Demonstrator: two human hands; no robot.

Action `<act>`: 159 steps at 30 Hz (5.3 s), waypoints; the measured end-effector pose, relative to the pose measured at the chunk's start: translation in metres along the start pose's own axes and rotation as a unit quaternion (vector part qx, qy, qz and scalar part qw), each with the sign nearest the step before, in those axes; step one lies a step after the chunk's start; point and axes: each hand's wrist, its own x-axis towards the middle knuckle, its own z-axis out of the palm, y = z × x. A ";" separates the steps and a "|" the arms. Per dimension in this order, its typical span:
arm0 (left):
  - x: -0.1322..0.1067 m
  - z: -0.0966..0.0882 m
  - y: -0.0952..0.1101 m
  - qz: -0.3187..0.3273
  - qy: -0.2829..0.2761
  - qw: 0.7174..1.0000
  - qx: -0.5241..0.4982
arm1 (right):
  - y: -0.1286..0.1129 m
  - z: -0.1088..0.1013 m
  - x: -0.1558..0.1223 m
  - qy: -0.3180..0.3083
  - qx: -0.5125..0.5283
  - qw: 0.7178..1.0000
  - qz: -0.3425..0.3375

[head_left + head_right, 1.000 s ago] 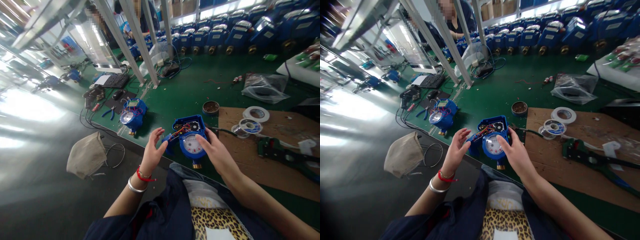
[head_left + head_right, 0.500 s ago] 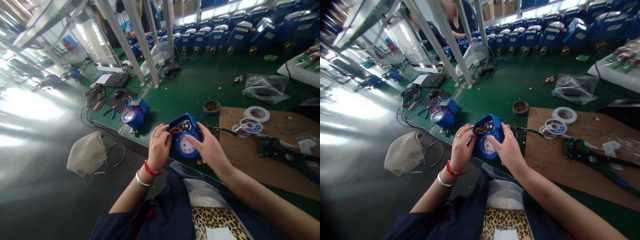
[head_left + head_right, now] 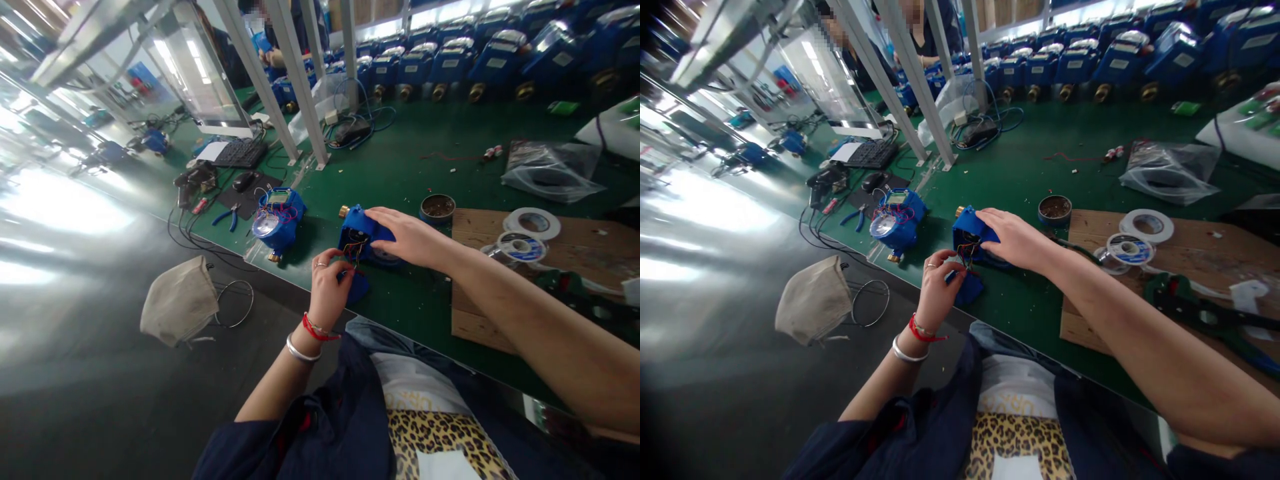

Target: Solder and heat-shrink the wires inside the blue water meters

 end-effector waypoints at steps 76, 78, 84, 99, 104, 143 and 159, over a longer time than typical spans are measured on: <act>-0.017 0.010 -0.013 -0.135 -0.002 0.976 -0.172 | 0.042 -0.073 -0.196 0.162 -0.123 0.963 0.178; -0.017 0.010 -0.011 -0.129 0.000 0.977 -0.170 | 0.039 -0.075 -0.167 0.130 -0.117 0.972 0.155; -0.019 0.008 -0.010 -0.121 0.009 0.976 -0.180 | 0.054 -0.062 -0.044 -0.093 -0.145 0.970 0.173; -0.035 -0.011 -0.012 -0.137 0.017 0.970 -0.198 | 0.096 -0.023 0.037 -0.320 -0.135 0.909 0.231; -0.035 -0.011 -0.013 -0.144 0.019 0.968 -0.205 | 0.099 -0.021 0.042 -0.339 -0.129 0.900 0.243; -0.031 0.002 -0.031 -0.146 0.162 0.951 -0.220 | -0.040 0.031 -0.117 -0.125 0.606 0.748 0.241; -0.025 0.006 -0.068 -0.105 0.198 0.972 -0.076 | -0.040 0.045 -0.113 -0.080 0.712 0.616 0.328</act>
